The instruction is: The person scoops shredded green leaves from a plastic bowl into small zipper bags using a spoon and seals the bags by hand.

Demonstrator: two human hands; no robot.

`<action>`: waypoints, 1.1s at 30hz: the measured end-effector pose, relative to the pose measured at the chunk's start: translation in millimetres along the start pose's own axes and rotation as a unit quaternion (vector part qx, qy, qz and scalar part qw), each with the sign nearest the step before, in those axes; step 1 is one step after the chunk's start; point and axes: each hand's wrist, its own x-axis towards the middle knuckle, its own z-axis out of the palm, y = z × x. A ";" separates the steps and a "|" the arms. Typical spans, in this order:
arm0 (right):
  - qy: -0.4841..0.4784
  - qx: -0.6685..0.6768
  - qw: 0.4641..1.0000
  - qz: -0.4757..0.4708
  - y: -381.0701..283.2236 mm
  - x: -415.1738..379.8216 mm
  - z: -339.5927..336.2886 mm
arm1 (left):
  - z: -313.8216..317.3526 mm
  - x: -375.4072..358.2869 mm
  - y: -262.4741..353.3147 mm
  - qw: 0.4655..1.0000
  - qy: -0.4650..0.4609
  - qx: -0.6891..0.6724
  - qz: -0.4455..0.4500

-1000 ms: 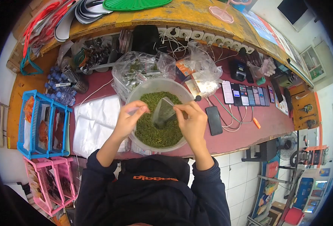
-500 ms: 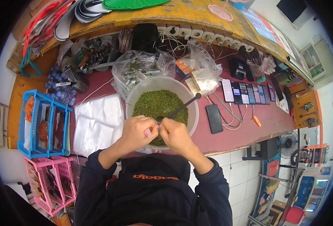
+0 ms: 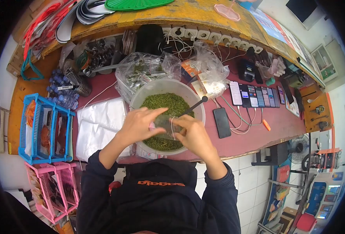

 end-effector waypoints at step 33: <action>0.058 -0.037 0.997 0.030 6.0 10.1 -22.6 | -12.0 -17.4 -26.8 0.984 0.139 -0.062 -0.095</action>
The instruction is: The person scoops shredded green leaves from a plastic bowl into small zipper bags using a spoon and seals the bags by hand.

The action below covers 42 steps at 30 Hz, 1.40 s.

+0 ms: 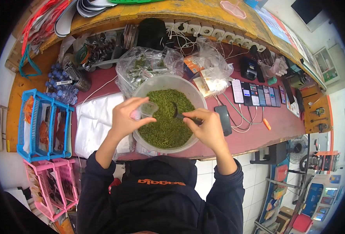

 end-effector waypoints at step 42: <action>0.023 0.245 0.969 -0.025 -3.1 0.0 49.8 | 23.7 -6.4 34.4 0.898 -0.091 -0.408 -0.136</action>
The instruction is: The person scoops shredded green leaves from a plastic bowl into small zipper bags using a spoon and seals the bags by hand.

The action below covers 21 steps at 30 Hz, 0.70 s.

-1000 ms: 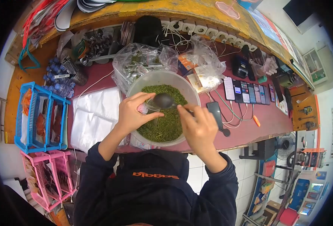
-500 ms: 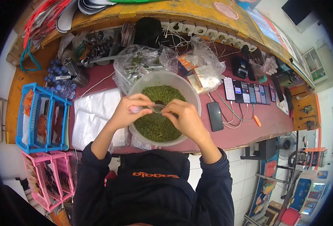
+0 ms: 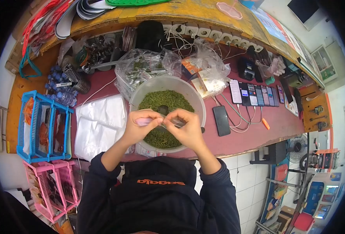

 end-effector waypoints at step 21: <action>0.127 0.043 0.991 -0.002 13.8 -6.9 -15.7 | -107.6 133.6 -36.3 0.938 0.200 0.279 0.046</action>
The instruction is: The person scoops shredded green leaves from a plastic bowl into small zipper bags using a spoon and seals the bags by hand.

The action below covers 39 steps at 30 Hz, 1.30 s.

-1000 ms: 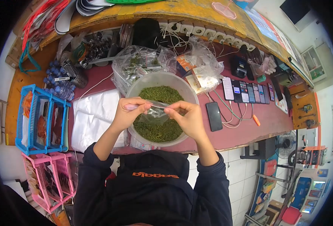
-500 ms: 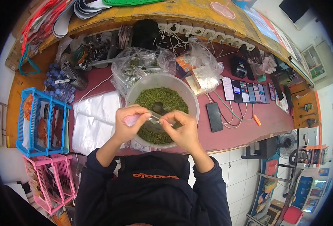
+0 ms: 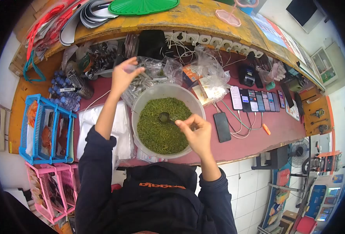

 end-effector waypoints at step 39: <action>0.014 -0.356 0.934 -0.040 -10.8 -3.0 -4.2 | -4.2 -151.7 96.7 0.986 -0.091 0.064 0.127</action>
